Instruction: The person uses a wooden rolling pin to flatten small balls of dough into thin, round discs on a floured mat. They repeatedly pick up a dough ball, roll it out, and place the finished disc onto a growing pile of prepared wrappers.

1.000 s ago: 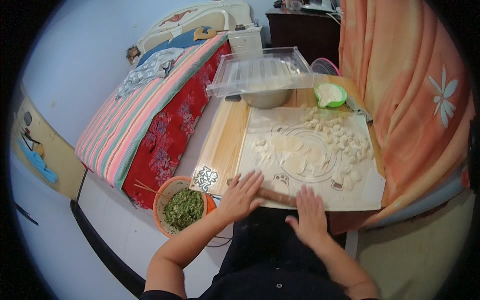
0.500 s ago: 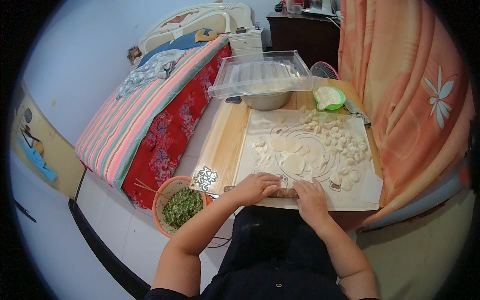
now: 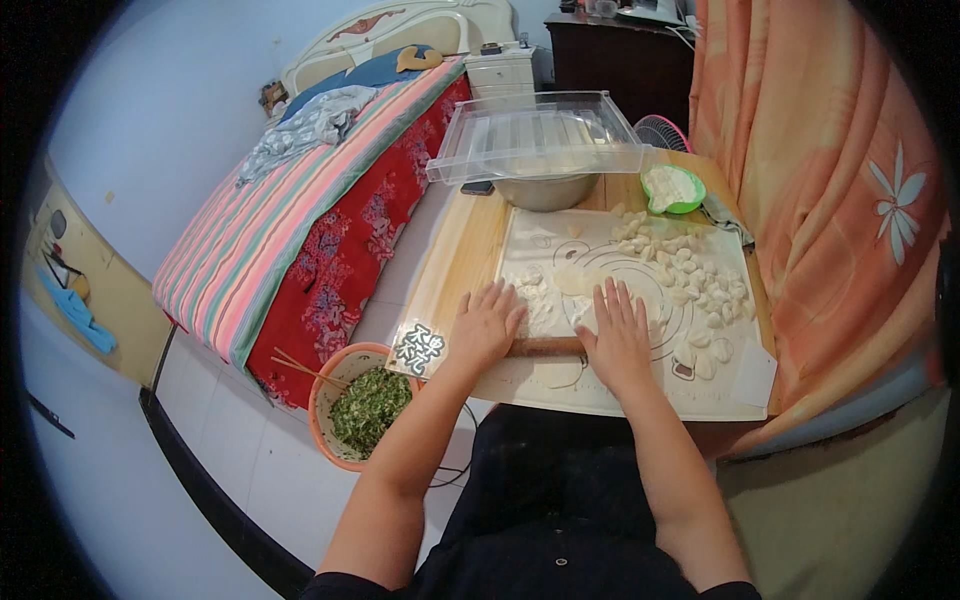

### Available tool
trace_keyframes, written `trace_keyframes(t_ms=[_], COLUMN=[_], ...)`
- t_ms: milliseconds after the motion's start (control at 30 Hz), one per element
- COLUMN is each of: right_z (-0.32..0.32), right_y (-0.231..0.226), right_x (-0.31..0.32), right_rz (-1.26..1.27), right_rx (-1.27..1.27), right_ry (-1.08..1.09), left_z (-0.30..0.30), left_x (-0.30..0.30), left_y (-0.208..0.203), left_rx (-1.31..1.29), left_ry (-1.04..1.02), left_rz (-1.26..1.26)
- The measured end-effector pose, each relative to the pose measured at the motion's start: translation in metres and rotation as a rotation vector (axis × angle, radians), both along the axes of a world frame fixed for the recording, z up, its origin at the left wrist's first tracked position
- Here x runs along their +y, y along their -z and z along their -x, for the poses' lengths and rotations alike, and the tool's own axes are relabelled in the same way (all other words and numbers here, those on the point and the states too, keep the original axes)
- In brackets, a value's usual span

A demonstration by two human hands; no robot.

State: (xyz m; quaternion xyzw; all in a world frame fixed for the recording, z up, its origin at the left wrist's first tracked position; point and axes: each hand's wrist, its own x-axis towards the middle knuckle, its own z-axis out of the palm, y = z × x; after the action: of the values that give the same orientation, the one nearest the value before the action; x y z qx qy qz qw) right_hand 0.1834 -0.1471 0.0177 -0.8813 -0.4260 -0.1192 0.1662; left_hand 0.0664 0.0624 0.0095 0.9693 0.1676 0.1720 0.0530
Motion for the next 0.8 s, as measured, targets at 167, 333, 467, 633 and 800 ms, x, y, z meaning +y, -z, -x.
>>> trace_keyframes(t_ms=[167,333,467,633,800], right_z=[0.034,0.072,0.033,0.046,0.052], right_y=[-0.004,-0.006,-0.003,-0.005,-0.003], right_x=[-0.035,-0.078,-0.034,-0.068,-0.068], right_rz=[0.136,0.251,0.118,0.081,-0.094], right_rx=[0.133,0.133,0.103,0.190,0.230], right_ry=[-0.084,-0.202,-0.159,-0.291,-0.280], left_z=[0.042,0.087,0.051,0.075,0.029], left_x=[-0.012,-0.043,-0.025,-0.034,-0.043], left_y=[0.013,0.005,-0.001,-0.005,-0.006], left_rx=[0.080,0.032,0.056,0.246,0.097], left_ry=[0.029,0.115,-0.034,0.126,0.267], left_rz=[-0.023,0.008,0.010,0.140,0.403])
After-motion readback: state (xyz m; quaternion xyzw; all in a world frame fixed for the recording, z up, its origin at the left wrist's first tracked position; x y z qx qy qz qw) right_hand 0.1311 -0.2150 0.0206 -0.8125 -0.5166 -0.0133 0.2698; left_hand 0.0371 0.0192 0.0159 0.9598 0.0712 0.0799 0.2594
